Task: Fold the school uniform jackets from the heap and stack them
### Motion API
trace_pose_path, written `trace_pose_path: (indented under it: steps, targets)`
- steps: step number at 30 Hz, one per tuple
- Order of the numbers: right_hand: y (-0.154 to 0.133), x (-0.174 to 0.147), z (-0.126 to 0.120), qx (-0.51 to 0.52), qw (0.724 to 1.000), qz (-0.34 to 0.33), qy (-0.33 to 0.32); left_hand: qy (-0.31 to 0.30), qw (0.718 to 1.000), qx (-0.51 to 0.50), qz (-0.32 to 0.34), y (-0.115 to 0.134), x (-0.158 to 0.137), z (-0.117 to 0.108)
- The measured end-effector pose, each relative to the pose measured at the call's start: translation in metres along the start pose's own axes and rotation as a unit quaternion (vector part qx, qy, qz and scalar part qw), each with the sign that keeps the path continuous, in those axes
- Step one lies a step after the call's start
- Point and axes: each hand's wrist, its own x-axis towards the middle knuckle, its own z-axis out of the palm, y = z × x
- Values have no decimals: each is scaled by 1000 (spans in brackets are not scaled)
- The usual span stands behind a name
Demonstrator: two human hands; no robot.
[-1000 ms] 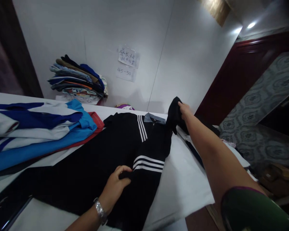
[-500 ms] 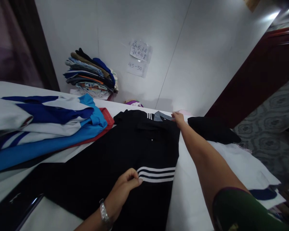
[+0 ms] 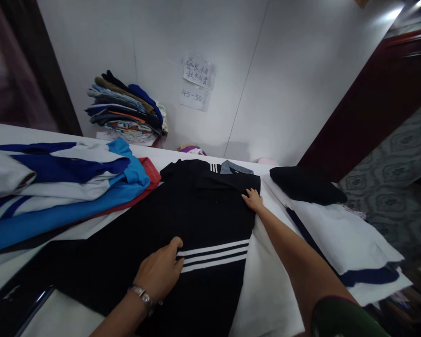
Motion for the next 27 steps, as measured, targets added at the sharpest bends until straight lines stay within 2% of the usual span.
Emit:
trace_pose_path:
  steps: [3,6,11,17,20,24,27]
  targets:
    - [-5,-11,1,-20,999,-30,-10,-9,999,40,1,-1,2,-1]
    - [-8,-23,5,-31,997,-54,-49,-17,997,70,-3,1,0,-4]
    - [-19,-44,1,-7,998,-27,-54,-28,996,87,-7,5,-4,-11]
    - [-34,-102,11,-11,987,-149,-62,-33,996,88,10,5,-5,-9]
    - [-36,-117,13,-17,985,-156,-70,-40,995,81,29,3,-4,-7]
    - [-41,-128,2,17,988,-139,-73,-43,995,85,34,2,-5,-8]
    - [-47,-145,-1,33,980,-188,-57,-44,994,96,35,4,-6,-10]
